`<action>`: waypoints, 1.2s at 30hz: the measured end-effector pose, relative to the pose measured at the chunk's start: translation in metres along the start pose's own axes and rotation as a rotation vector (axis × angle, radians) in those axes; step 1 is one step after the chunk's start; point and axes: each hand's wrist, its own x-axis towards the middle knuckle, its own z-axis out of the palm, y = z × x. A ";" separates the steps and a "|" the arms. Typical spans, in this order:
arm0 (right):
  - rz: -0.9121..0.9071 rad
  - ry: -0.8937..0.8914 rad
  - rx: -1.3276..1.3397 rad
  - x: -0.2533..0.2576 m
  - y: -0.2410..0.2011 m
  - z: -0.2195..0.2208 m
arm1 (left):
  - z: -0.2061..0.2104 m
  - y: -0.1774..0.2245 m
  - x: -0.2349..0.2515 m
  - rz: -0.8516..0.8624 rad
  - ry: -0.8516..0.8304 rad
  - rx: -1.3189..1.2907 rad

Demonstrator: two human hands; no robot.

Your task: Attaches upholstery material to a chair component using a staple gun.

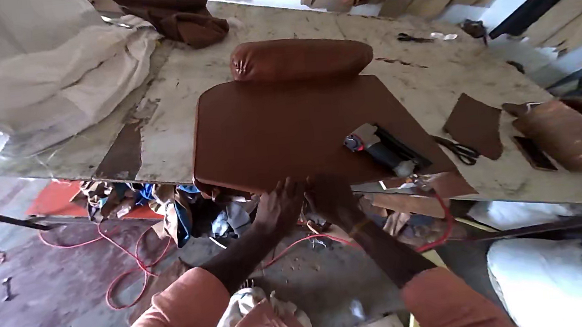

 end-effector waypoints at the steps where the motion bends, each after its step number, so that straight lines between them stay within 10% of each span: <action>1: 0.008 0.040 -0.012 -0.002 -0.003 0.003 | 0.001 -0.003 -0.001 0.041 0.030 0.033; 7: 0.056 0.328 0.037 -0.018 -0.013 0.038 | -0.034 -0.041 0.046 0.044 -0.344 -0.221; 11: 0.048 0.509 0.023 -0.013 -0.009 0.066 | -0.010 -0.056 0.097 0.184 -0.170 -0.230; 19: 0.023 0.899 0.000 -0.011 -0.002 0.121 | 0.014 -0.023 0.106 0.323 -0.377 -0.028; 26: -0.055 0.732 0.501 -0.064 0.017 0.102 | 0.016 -0.012 0.095 0.501 -0.461 0.253; 30: 0.273 0.825 0.343 -0.059 0.077 0.027 | 0.021 -0.009 0.096 0.511 -0.464 0.351; 36: 0.547 0.205 0.056 0.001 0.157 -0.027 | 0.022 -0.010 0.099 0.538 -0.426 0.411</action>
